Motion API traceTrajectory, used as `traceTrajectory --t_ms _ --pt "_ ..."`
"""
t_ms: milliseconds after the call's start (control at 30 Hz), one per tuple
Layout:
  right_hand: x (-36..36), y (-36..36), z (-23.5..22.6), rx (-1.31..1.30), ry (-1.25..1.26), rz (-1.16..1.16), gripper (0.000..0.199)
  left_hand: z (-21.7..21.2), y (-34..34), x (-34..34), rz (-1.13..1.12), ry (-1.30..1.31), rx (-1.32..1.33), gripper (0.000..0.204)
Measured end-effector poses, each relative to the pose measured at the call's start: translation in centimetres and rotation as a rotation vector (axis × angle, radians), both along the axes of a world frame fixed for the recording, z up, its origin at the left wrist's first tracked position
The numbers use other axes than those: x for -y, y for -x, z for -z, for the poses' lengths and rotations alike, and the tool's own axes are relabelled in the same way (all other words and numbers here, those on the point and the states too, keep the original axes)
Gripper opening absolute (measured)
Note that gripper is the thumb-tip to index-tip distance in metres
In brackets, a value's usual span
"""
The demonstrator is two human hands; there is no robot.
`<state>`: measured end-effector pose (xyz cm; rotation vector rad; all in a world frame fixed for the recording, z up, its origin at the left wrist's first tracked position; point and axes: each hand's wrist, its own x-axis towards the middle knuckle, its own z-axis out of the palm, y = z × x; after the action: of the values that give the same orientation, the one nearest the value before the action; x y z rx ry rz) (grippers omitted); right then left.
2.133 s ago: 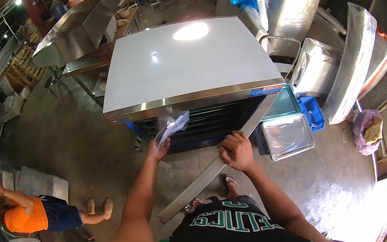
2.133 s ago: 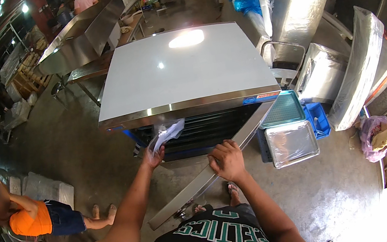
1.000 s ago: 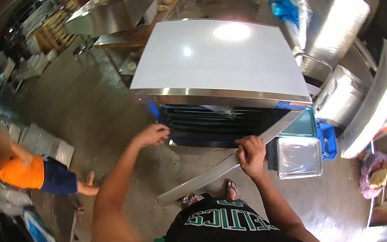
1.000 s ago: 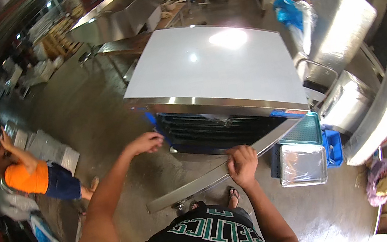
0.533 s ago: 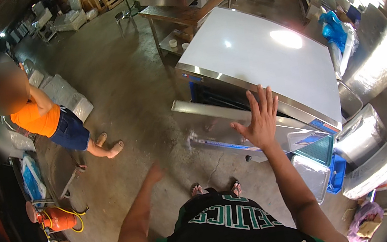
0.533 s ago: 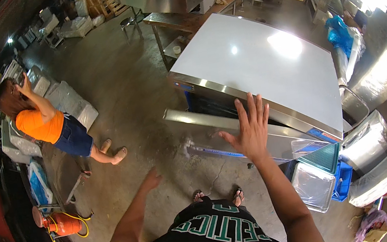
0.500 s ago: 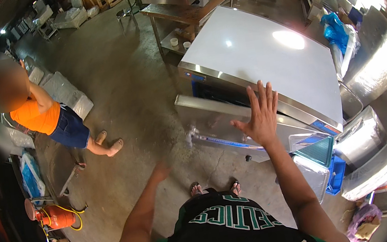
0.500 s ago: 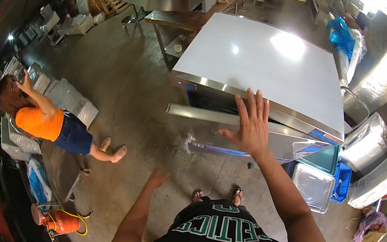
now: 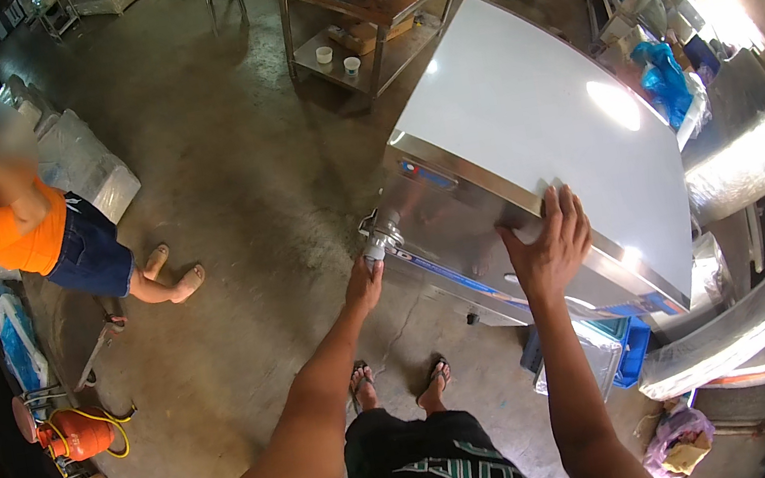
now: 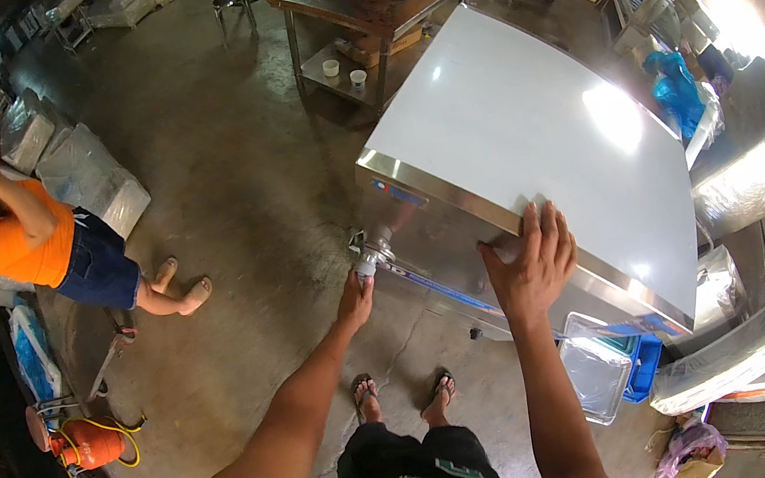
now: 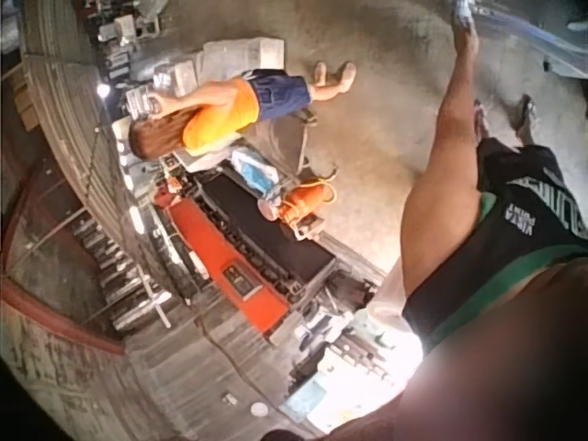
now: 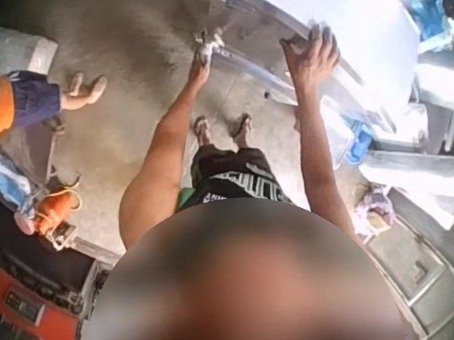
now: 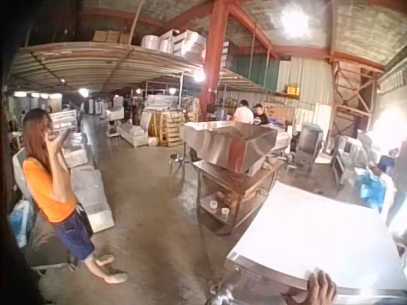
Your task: The person carries a white appliance into a workshop and places it on the floor. They then pick up several teal perforated trays and a metal tray, placing them inside the appliance one by one. Finally, they wipe the top surface of the appliance with a cloth.
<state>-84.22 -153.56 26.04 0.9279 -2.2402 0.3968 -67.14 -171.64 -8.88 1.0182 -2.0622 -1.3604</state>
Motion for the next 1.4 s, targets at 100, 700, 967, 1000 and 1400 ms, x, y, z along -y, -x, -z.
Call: traceTrajectory --t_ms 100,700,967,1000,1400 --pt "1.0 0.4 0.5 -0.077 0.043 0.043 0.093 1.3 2.5 -0.3 -0.074 -0.027 -0.099 0.081" --pt "4.3 2.4 -3.4 0.305 0.030 0.017 0.071 -3.9 3.9 4.5 0.061 -0.860 0.081 0.080" --pt "-12.4 -11.4 -24.1 0.279 0.255 -1.056 0.028 1.6 -18.0 3.5 -0.057 -0.980 0.537 0.043" --pt "-13.0 -14.1 -25.7 0.127 0.291 -1.033 0.026 2.0 -20.6 2.8 -0.044 -0.942 0.630 0.043" --pt "-8.1 -17.8 -25.0 -0.392 1.173 -0.824 0.023 0.3 -16.9 -0.2 0.639 -0.257 1.020 0.038"
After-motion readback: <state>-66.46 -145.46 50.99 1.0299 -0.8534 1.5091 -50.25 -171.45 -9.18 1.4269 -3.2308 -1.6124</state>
